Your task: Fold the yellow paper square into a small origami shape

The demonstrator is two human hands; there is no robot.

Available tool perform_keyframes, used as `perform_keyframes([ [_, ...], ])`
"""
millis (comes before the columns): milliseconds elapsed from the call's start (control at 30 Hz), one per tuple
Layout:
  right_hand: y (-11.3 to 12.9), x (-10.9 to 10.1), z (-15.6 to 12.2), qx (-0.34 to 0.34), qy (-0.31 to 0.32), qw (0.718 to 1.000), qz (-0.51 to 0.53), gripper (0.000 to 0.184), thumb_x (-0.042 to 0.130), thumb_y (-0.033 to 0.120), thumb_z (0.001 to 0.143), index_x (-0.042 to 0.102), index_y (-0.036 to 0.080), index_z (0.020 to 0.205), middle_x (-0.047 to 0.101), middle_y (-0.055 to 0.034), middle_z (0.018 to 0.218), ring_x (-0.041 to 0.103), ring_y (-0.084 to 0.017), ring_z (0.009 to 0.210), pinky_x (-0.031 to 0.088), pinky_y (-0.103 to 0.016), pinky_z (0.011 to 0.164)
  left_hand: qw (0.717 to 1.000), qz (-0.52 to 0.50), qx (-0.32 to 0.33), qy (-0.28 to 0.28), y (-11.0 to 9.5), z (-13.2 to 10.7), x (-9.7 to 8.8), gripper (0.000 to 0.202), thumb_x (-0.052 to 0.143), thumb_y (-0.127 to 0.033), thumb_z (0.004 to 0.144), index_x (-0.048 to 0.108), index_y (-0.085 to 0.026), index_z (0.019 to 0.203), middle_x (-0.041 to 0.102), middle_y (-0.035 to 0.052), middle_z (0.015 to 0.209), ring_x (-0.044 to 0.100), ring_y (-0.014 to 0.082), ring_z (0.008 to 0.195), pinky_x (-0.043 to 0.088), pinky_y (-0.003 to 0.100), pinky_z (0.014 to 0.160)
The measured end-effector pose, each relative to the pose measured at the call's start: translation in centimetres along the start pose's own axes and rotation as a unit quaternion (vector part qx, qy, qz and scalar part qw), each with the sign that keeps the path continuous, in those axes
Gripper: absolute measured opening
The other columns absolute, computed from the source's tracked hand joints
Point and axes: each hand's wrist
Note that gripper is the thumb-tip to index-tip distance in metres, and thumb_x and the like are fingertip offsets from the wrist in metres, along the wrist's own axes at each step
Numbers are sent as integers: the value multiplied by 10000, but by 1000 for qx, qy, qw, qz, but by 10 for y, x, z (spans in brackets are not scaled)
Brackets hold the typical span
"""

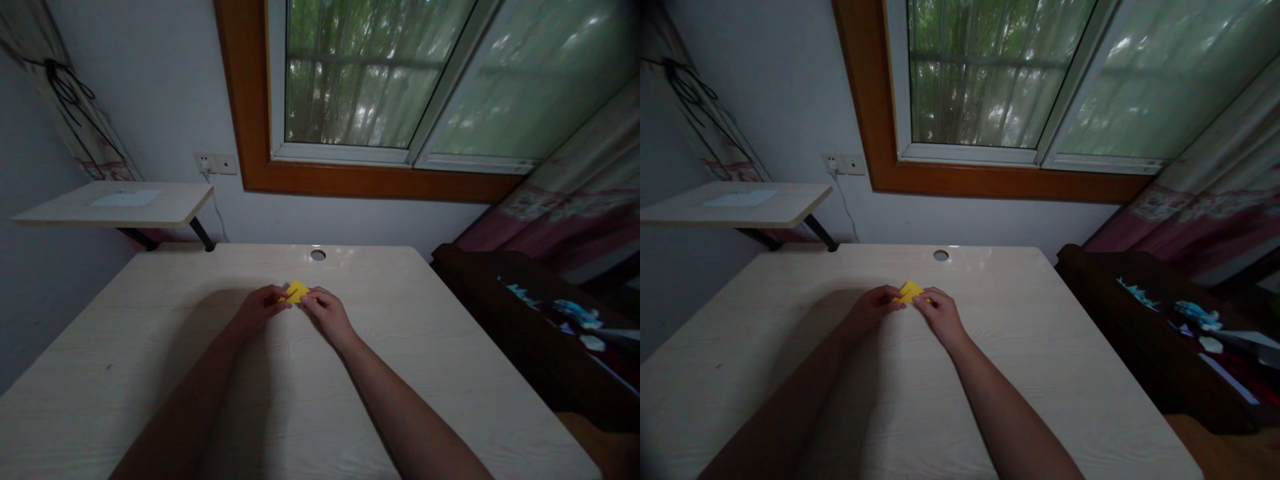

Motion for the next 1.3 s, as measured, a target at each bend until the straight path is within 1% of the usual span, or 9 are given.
perform_keyframes([
  [100,2,0,0,3,3,1000,-6,223,664,400,843,716,195,773,656,-53,862,601,-188,827,462,-292,753,1000,10,-1,4,-5,-1,1,294,749,-332,744,673,-168,976,700,55,956,650,186,907,513,322,840],
  [233,5,1,0,-10,17,1000,-17,219,668,386,846,691,197,738,629,-41,826,585,-177,796,453,-285,727,999,15,15,-25,-10,-1,3,350,679,-378,811,646,-161,1083,693,84,980,643,180,875,516,305,789],
  [333,7,1,0,-29,40,999,-22,233,671,391,846,678,199,714,621,-46,847,590,-180,817,457,-293,732,999,8,27,-35,-8,0,3,397,666,-373,823,617,-169,1160,675,55,901,626,156,807,510,286,745],
  [400,9,2,-1,-39,60,997,-27,247,666,406,851,675,199,715,620,-50,860,595,-182,830,463,-299,741,999,28,22,-33,-6,0,2,378,674,-361,816,637,-170,1140,652,30,834,606,139,760,498,271,723],
  [600,10,2,0,-56,98,993,-43,257,637,426,872,668,203,749,620,-63,909,602,-180,858,474,-309,779,997,79,-12,-18,-5,-2,0,332,700,-339,787,685,-163,1068,665,37,840,613,144,774,484,264,730],
  [700,9,2,1,-60,91,993,-36,240,634,400,881,664,201,750,616,-57,881,596,-180,856,468,-309,783,996,83,-15,-14,-6,-2,0,343,713,-342,770,689,-159,1059,677,39,828,622,147,759,486,265,721],
  [867,10,2,2,-50,75,995,-42,259,638,403,879,652,195,726,607,-39,810,580,-166,789,453,-284,714,997,72,-26,-6,-6,-3,1,302,705,-339,774,699,-153,1011,714,67,887,656,174,822,501,291,766],
  [1033,10,1,1,-39,68,996,-50,282,639,447,868,650,197,736,606,-39,808,580,-168,780,455,-281,701,997,73,-31,6,-10,-4,1,311,693,-374,779,702,-143,988,727,73,867,673,191,815,525,317,769],
  [1300,6,1,2,-36,53,995,-71,251,648,420,863,630,199,747,599,-29,804,570,-163,765,443,-274,689,999,42,-32,-3,-17,-5,5,275,691,-369,785,708,-142,939,737,66,817,689,187,770,550,324,753],
])
Point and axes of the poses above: each hand's wrist, its own z-axis towards the middle knuckle, its own x-axis out of the palm, y = z × x
